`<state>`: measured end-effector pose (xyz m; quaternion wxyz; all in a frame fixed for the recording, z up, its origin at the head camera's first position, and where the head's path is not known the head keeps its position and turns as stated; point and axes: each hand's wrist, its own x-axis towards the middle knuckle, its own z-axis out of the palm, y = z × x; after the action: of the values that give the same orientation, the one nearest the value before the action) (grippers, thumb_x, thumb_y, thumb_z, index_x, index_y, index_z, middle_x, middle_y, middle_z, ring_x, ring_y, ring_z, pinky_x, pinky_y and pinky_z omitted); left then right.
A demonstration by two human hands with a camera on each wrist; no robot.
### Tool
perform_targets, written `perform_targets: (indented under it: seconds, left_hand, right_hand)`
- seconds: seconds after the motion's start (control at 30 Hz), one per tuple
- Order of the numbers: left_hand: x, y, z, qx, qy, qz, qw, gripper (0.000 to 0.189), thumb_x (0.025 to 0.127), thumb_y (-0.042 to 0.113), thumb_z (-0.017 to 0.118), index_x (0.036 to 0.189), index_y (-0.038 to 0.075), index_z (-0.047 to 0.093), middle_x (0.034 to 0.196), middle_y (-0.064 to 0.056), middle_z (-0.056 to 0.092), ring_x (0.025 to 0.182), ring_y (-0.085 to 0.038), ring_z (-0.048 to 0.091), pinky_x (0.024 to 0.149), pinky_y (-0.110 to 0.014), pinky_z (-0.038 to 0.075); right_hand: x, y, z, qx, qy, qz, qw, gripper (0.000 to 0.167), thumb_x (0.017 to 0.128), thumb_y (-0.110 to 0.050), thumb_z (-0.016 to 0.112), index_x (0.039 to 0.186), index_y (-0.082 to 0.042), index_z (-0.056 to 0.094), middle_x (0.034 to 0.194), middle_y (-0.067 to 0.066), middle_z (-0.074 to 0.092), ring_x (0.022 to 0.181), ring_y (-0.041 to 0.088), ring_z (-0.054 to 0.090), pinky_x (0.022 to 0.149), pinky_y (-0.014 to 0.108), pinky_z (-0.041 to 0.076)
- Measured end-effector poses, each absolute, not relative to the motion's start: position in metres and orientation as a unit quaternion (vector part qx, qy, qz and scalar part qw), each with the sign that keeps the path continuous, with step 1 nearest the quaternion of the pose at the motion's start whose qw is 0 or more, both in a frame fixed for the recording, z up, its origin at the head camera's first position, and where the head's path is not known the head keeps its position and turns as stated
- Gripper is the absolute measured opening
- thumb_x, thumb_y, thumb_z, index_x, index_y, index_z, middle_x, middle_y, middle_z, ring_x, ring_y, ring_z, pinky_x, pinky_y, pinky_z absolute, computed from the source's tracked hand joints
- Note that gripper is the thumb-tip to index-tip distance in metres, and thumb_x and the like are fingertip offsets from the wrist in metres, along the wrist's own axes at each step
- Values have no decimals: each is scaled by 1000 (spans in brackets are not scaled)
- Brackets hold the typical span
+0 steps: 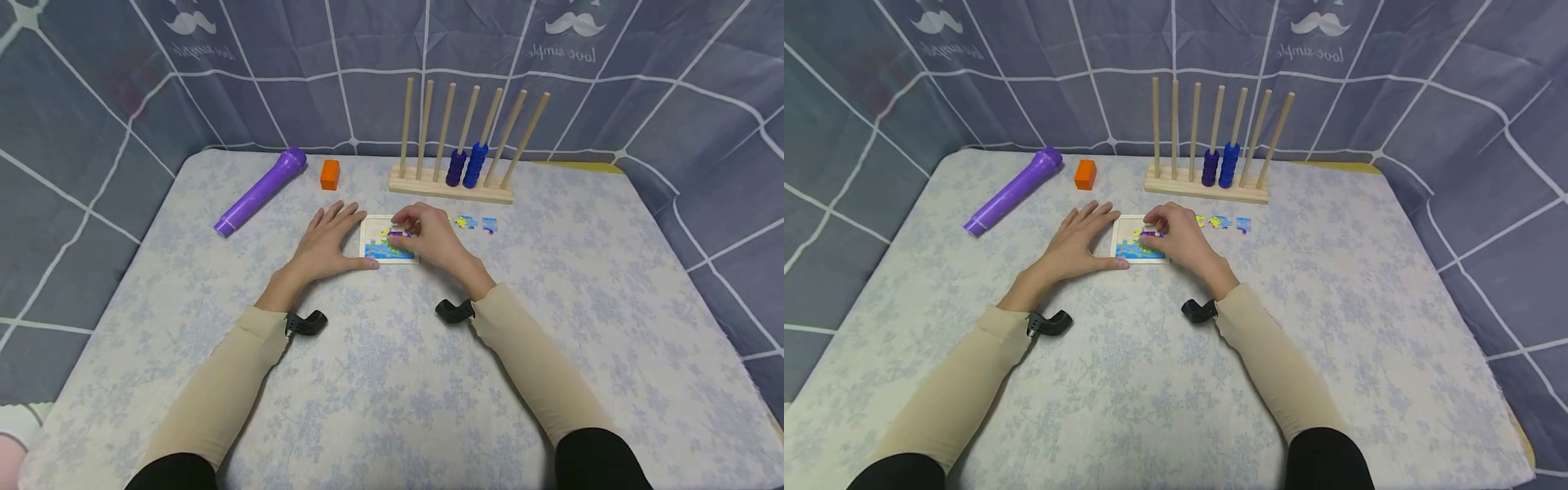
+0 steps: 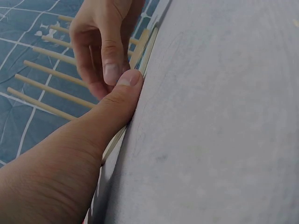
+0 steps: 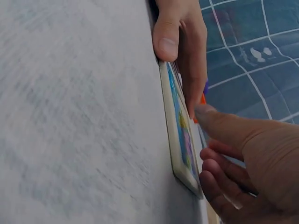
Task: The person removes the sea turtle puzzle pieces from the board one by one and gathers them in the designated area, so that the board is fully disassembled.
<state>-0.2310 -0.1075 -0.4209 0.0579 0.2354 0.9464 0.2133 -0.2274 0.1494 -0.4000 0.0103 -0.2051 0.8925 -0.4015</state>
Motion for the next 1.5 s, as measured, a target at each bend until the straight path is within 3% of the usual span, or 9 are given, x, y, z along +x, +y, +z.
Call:
perform_targets:
  seconds: [0.2,0.7,1.03,1.23,1.5]
  left_hand:
    - [-230,-108,-421,237,946,212,57,110,82,70,78,167,19,32,178,-5,18,166,-28,3,134,-52,-6]
    - [-229,-108,-422,235,947,212,60,112,80,73,78,167,20,32,178,-5,18,166,-27,3,134,-52,-6]
    - [-227,-108,-419,235,946,214,58,111,81,70,79,167,19,32,178,-5,18,166,-27,2,134,-51,-6]
    - [-229,-106,-420,234,947,213,58,112,81,71,78,167,19,31,178,-5,17,166,-28,2,134,-52,-6]
    - [-231,-107,-424,232,948,212,50,111,80,73,77,167,20,32,177,-4,19,166,-28,5,135,-52,-3]
  right_hand:
    - [-231,143,-406,-215,893,-394,36,53,89,-24,87,135,-6,67,119,9,71,104,25,65,94,39,56]
    - [-247,132,-390,-232,904,-337,120,49,87,-20,89,127,-2,66,110,11,65,99,24,57,93,37,50]
    - [-240,134,-399,-240,884,-396,58,43,85,-13,90,122,-3,69,109,11,63,96,24,62,88,34,54]
    - [-233,139,-404,-217,871,-440,28,25,95,-11,79,119,-7,73,113,10,70,99,23,72,90,35,62]
    - [-225,156,-398,-176,839,-514,4,25,95,-6,79,118,1,72,106,12,75,97,23,73,86,30,63]
